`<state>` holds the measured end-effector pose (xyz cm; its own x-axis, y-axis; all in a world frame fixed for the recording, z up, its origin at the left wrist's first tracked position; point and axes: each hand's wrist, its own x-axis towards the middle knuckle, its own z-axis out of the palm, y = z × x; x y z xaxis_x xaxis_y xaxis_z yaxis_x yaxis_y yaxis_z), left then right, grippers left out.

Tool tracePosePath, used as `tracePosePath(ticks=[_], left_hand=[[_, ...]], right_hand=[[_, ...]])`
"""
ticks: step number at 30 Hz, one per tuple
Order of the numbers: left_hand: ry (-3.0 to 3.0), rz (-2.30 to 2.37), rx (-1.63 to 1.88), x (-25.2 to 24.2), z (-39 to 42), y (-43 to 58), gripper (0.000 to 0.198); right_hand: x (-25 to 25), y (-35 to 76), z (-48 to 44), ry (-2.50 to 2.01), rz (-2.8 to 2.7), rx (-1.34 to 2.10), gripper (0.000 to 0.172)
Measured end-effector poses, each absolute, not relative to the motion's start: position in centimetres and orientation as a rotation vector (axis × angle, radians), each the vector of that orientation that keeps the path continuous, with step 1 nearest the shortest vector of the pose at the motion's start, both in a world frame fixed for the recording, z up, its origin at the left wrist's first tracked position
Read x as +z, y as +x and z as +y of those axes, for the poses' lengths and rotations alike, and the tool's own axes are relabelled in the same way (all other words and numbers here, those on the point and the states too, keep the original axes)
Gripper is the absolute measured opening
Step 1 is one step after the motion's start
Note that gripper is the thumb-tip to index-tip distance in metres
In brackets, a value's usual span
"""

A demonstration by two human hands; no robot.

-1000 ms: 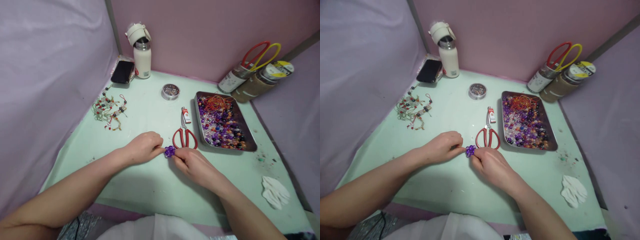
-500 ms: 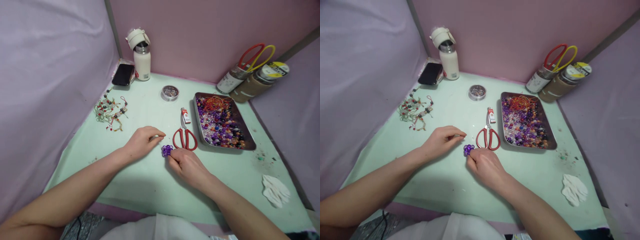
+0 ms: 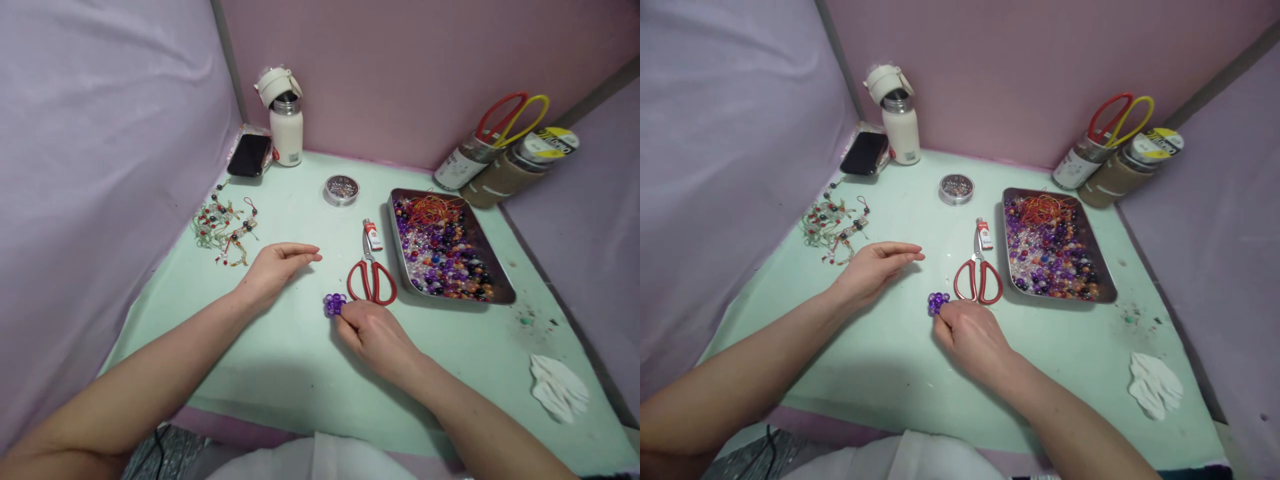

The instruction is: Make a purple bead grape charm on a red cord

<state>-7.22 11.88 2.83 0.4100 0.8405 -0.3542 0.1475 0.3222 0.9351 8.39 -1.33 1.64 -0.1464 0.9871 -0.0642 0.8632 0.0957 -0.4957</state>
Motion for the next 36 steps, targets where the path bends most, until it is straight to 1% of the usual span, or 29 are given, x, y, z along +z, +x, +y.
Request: tracePosePath(ticks=[4,8,13,16,24,30,36], left_hand=[[1.061,1.038,0.580,2.4,11.8,-7.2,0.029],[0.963,0.896,0.653,2.2,11.3,-7.1,0.027],[0.872,0.786,0.705,2.5,10.7,-7.0,0.048],[0.843,0.799,0.693,2.7,10.5,-7.0,0.052],[0.780,0.815,0.611,2.4,10.5,-7.1,0.037],[0.762,0.821,0.555,2.1,10.3,-7.1,0.021],[0.797,0.871,0.547,2.4,10.4,-6.9,0.015]], right_hand=[[1.7,8.3,-1.3,-1.846,-2.094,0.629,0.027],[1.9,8.2,-1.1,-1.857,-2.087,0.644,0.027],[1.7,8.2,-1.1,-1.845,-2.091,0.634,0.026],[1.7,8.2,-1.1,-1.841,-2.090,0.627,0.026],[1.6,8.1,-1.0,-1.844,-2.103,0.585,0.026],[1.6,8.2,-1.1,-1.843,-2.105,0.584,0.026],[1.5,8.2,-1.1,-1.838,-2.096,0.592,0.026]])
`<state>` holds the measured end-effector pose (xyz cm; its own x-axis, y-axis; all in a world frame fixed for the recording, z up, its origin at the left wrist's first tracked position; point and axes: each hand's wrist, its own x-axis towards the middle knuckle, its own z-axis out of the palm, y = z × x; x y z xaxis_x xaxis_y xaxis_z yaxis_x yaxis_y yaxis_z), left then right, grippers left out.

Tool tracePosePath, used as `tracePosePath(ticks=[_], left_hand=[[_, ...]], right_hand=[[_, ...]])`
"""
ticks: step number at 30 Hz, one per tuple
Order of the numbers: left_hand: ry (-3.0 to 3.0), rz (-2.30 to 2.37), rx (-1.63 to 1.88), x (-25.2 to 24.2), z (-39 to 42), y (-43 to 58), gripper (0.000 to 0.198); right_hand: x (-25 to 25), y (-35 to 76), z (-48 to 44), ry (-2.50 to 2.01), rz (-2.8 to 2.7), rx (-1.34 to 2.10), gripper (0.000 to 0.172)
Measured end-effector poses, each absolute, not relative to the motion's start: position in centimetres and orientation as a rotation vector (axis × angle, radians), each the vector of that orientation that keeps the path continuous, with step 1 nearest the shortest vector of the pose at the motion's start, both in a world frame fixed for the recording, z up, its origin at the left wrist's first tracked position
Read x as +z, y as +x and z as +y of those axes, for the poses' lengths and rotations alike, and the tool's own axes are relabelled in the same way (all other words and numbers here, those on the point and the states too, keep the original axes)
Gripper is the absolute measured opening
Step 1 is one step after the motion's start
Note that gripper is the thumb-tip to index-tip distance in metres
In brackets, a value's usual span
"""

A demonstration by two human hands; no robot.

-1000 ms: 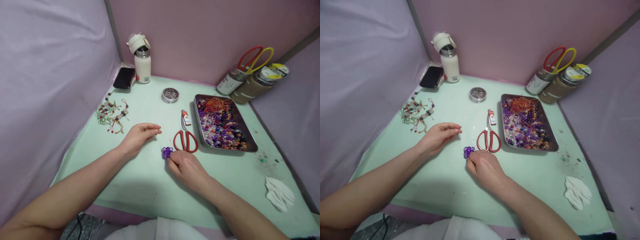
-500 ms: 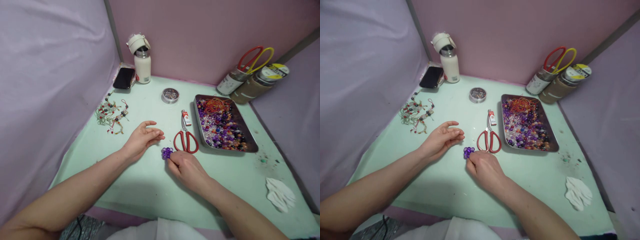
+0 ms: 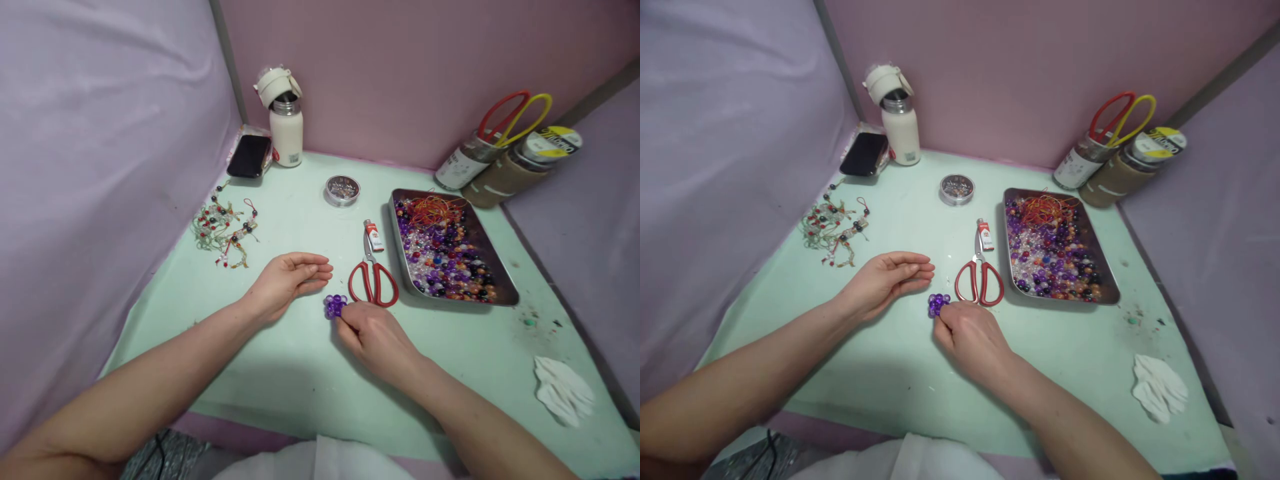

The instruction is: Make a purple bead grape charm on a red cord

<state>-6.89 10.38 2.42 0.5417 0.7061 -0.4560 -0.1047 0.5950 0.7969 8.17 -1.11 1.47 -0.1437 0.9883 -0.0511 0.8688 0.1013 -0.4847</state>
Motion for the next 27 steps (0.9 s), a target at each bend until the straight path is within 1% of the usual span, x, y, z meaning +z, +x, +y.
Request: tracePosePath(ticks=[11,15,18,23,27], left_hand=[[0.945,0.944,0.558,2.7,10.5,-6.9,0.023],[1.012,0.954,0.633,2.8,10.5,-6.9,0.026],[1.171,1.011,0.674,3.3,10.7,-7.1,0.025],[1.694,1.033,0.501,4.2,11.1,-7.9,0.014],[1.990,0.965,0.307,4.5,11.3,-8.7,0.016]], right_hand=[[1.7,8.1,-1.0,-1.855,-2.111,0.589,0.028],[1.7,8.1,-1.0,-1.839,-2.115,0.576,0.028],[1.7,8.1,-1.0,-1.842,-2.113,0.583,0.029],[1.8,8.2,-1.0,-1.851,-2.104,0.598,0.028],[1.8,8.1,-1.0,-1.844,-2.092,0.612,0.029]])
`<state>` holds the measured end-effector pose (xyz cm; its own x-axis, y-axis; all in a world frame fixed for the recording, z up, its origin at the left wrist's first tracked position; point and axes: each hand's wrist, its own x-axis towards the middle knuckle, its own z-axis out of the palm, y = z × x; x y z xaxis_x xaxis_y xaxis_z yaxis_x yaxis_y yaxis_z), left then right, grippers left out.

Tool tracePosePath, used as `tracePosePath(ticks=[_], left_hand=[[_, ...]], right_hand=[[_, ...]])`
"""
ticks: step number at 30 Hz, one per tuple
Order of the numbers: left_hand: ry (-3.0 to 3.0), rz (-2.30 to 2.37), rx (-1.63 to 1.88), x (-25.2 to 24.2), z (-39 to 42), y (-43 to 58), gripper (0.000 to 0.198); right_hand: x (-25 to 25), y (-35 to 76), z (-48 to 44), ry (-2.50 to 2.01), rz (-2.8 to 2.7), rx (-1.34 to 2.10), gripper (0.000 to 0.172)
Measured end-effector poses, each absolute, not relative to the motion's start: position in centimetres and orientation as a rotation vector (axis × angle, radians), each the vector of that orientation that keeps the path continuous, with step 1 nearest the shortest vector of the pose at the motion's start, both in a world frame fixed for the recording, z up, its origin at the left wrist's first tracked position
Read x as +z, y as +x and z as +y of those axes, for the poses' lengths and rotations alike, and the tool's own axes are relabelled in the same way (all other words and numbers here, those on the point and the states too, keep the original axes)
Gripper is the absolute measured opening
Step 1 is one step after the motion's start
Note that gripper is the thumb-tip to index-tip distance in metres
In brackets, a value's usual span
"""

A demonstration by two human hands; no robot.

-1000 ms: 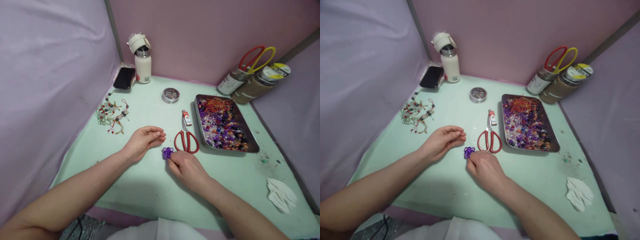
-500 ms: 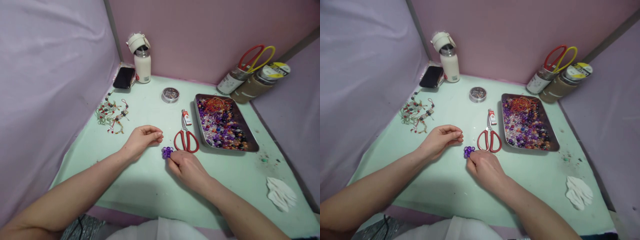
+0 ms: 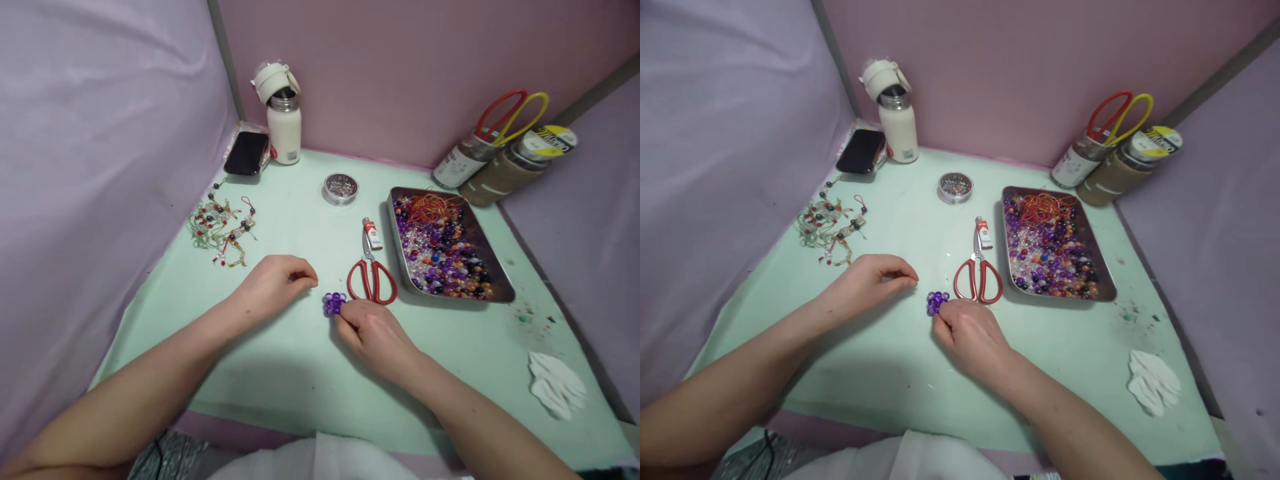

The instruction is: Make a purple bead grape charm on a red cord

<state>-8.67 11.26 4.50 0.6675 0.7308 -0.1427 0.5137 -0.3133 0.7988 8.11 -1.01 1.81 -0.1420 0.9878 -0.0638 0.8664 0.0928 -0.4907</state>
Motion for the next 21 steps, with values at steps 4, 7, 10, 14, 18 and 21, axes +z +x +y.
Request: tracePosePath(ticks=[4,7,10,14,18,21], left_hand=[[2.097,0.969,0.203,4.9,11.0,-9.1,0.019],[2.109,0.980,0.170,5.1,10.8,-9.2,0.019],[2.121,0.983,0.159,5.1,10.7,-9.2,0.019],[2.188,0.973,0.124,4.6,10.5,-9.0,0.020],[2.240,0.975,0.102,4.4,10.2,-8.7,0.020],[2.253,0.988,0.080,4.4,10.0,-8.5,0.019]], right_hand=[[1.8,8.1,-1.0,-1.847,-2.101,0.583,0.029],[1.8,8.1,-1.0,-1.845,-2.106,0.579,0.029],[1.9,8.1,-1.0,-1.847,-2.103,0.594,0.030],[1.9,8.1,-1.0,-1.859,-2.094,0.615,0.030],[1.9,8.1,-0.9,-1.868,-2.093,0.613,0.029],[2.0,8.1,-0.9,-1.869,-2.089,0.609,0.029]])
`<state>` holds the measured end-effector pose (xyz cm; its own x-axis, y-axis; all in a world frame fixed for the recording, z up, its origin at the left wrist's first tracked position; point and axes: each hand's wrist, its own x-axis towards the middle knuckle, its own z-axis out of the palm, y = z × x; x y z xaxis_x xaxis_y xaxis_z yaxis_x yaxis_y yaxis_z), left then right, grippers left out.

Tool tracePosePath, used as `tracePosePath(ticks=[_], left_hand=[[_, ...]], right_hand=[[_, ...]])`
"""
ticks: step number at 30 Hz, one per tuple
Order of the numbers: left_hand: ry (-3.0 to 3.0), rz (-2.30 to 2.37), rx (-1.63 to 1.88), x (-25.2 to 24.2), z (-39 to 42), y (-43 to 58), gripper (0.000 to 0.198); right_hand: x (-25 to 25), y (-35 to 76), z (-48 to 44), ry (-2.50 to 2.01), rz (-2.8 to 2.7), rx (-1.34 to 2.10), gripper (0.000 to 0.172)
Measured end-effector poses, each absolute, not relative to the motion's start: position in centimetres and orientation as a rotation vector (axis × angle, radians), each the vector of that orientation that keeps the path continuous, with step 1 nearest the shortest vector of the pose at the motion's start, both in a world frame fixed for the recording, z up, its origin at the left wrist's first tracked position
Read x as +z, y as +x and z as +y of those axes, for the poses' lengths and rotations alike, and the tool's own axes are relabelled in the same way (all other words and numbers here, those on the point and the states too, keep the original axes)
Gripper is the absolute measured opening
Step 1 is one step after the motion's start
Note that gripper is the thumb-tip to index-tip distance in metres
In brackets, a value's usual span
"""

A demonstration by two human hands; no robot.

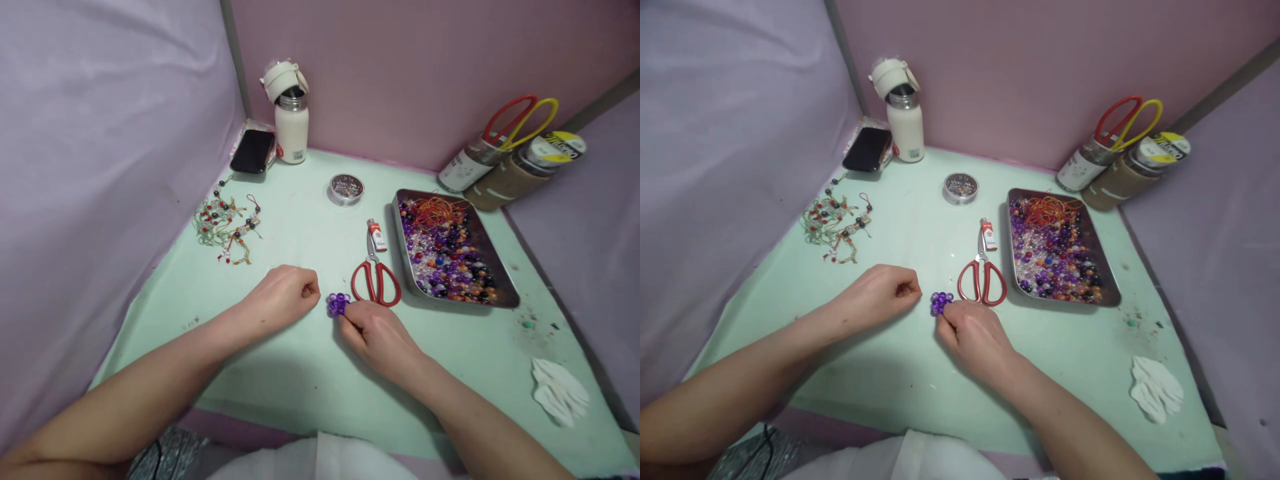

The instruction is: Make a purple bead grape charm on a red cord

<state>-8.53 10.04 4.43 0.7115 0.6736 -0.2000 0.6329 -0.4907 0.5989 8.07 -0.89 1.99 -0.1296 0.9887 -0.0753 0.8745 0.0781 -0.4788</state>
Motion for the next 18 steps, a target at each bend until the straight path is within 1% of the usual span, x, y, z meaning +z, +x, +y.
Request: tracePosePath(ticks=[9,18], left_hand=[[2.278,1.020,0.010,4.69,9.82,-8.37,0.017],[2.265,1.007,0.016,4.65,9.74,-8.37,0.016]], right_hand=[[1.94,8.11,-0.96,-1.873,-2.083,0.618,0.030],[1.79,8.17,-0.99,-1.864,-2.099,0.617,0.029]])
